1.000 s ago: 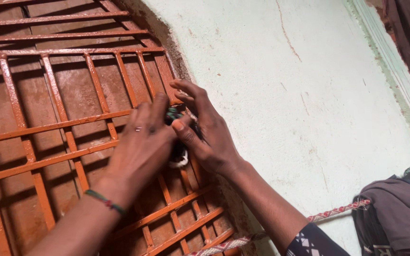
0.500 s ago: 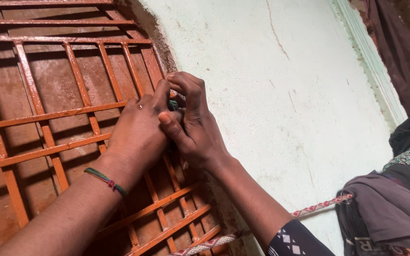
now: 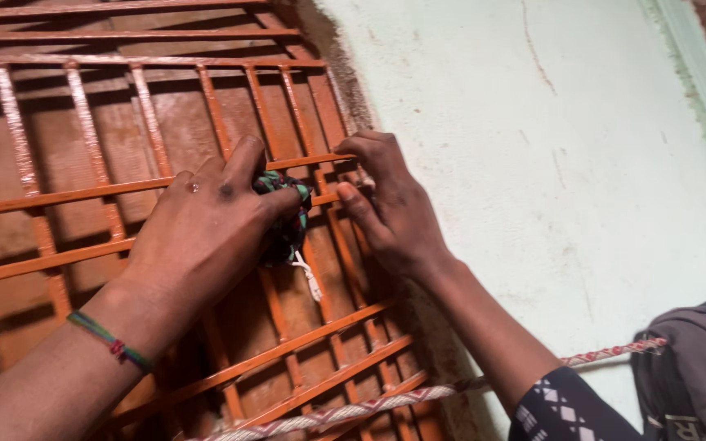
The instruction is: The person wipes the surface of an orange metal window grate with a patterned cloth. They move the cloth back and forth across the bars and decorative sunburst section, using both hands to reach different areas of the grate.
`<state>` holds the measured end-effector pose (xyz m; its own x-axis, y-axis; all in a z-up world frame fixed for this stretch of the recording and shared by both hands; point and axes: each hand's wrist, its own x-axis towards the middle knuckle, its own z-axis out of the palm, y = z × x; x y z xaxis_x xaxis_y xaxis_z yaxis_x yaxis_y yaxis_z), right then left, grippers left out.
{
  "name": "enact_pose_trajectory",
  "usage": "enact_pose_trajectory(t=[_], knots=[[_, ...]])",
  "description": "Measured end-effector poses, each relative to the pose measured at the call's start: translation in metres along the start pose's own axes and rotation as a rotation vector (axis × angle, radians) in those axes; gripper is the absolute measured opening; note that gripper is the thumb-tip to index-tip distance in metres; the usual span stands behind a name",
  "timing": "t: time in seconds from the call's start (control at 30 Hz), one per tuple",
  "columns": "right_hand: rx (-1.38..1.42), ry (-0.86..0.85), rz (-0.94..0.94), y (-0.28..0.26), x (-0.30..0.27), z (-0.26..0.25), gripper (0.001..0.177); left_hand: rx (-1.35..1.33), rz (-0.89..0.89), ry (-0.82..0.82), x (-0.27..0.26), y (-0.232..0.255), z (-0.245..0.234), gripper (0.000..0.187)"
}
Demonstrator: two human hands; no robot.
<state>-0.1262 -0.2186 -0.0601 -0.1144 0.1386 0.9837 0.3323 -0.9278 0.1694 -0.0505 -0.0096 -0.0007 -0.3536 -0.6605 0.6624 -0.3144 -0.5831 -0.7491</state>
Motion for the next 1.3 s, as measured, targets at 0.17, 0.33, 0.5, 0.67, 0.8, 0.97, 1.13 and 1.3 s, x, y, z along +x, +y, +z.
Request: enact_pose_trajectory(t=[0.17,0.33,0.5,0.67,0.8,0.97,1.13,1.3], knots=[[-0.110,0.019,-0.088,0.005,-0.002,0.002,0.037,-0.237,-0.161,-0.262,-0.031,-0.019,-0.013,0.041],[-0.121,-0.027,-0.026,0.003,0.001,0.004,0.035,-0.055,-0.033,-0.082,-0.054,-0.037,-0.005,0.053],[-0.178,-0.071,0.045,-0.004,0.004,0.004,0.033,-0.101,-0.147,-0.264,-0.080,-0.054,-0.019,0.037],[-0.319,-0.019,0.005,-0.013,0.004,0.010,0.043,-0.022,-0.113,-0.111,-0.104,-0.069,-0.029,0.043],[-0.385,-0.021,0.122,-0.012,0.008,0.024,0.054,-0.018,-0.156,-0.123,-0.122,-0.078,-0.036,0.049],[-0.386,-0.015,0.092,-0.031,0.010,0.050,0.065,-0.116,-0.202,-0.025,-0.138,-0.088,-0.041,0.041],[-0.389,-0.067,-0.071,-0.071,0.022,0.094,0.071,-0.059,-0.257,-0.170,-0.149,-0.094,-0.045,0.049],[-0.472,-0.081,-0.133,-0.087,0.030,0.129,0.073,0.039,-0.206,-0.251,-0.163,-0.102,-0.054,0.054]])
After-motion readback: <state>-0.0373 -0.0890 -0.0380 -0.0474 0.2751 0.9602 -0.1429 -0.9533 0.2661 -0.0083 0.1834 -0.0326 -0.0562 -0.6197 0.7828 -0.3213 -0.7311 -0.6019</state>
